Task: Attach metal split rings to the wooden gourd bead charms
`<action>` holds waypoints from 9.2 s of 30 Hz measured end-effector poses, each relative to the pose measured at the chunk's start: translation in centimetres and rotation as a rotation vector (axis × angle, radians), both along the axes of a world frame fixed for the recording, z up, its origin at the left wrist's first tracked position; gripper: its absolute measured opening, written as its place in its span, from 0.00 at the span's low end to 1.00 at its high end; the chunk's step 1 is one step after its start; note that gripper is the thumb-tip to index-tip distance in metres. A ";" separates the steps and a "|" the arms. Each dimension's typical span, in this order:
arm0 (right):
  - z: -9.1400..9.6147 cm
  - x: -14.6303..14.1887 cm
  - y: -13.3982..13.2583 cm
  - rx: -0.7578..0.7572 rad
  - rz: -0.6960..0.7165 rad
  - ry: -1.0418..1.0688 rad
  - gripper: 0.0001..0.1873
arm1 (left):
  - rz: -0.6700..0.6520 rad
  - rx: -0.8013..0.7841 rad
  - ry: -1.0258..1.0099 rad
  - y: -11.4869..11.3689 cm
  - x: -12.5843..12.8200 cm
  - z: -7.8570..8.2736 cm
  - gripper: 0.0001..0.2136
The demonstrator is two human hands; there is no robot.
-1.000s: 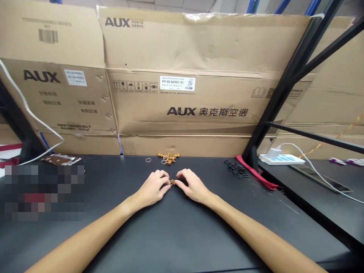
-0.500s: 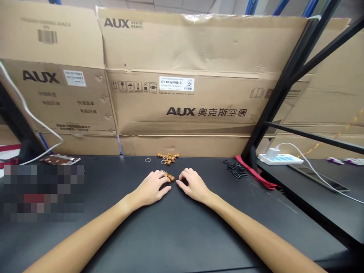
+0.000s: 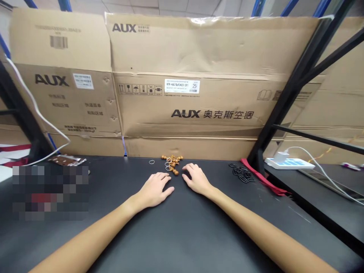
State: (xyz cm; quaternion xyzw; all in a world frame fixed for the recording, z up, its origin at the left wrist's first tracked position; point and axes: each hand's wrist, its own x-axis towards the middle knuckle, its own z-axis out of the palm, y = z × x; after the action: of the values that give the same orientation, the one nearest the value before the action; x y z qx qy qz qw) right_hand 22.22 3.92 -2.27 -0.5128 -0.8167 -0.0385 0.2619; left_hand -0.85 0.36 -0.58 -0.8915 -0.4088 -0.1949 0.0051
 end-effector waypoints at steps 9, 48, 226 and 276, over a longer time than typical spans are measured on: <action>-0.2 -0.9 7.9 0.018 -0.109 -0.023 0.18 | -0.028 0.014 -0.027 0.1 -0.2 -0.1 0.20; 0.6 1.1 0.0 -0.115 0.095 -0.094 0.22 | 0.021 -0.035 -0.081 5.0 1.8 -0.4 0.26; 2.2 -2.2 -3.9 -0.509 0.427 0.507 0.18 | -0.145 -0.185 -0.221 0.3 1.1 0.3 0.12; 2.0 -2.1 -2.9 -0.692 0.399 0.884 0.26 | -0.254 0.153 -0.130 -0.6 1.3 0.8 0.11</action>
State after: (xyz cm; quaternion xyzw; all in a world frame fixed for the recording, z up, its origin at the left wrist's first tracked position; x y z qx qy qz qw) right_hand 20.16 0.99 -0.27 -0.3725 -0.6759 0.4970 0.3966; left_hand 0.45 -0.26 0.21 -0.9186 -0.2761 -0.2819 0.0215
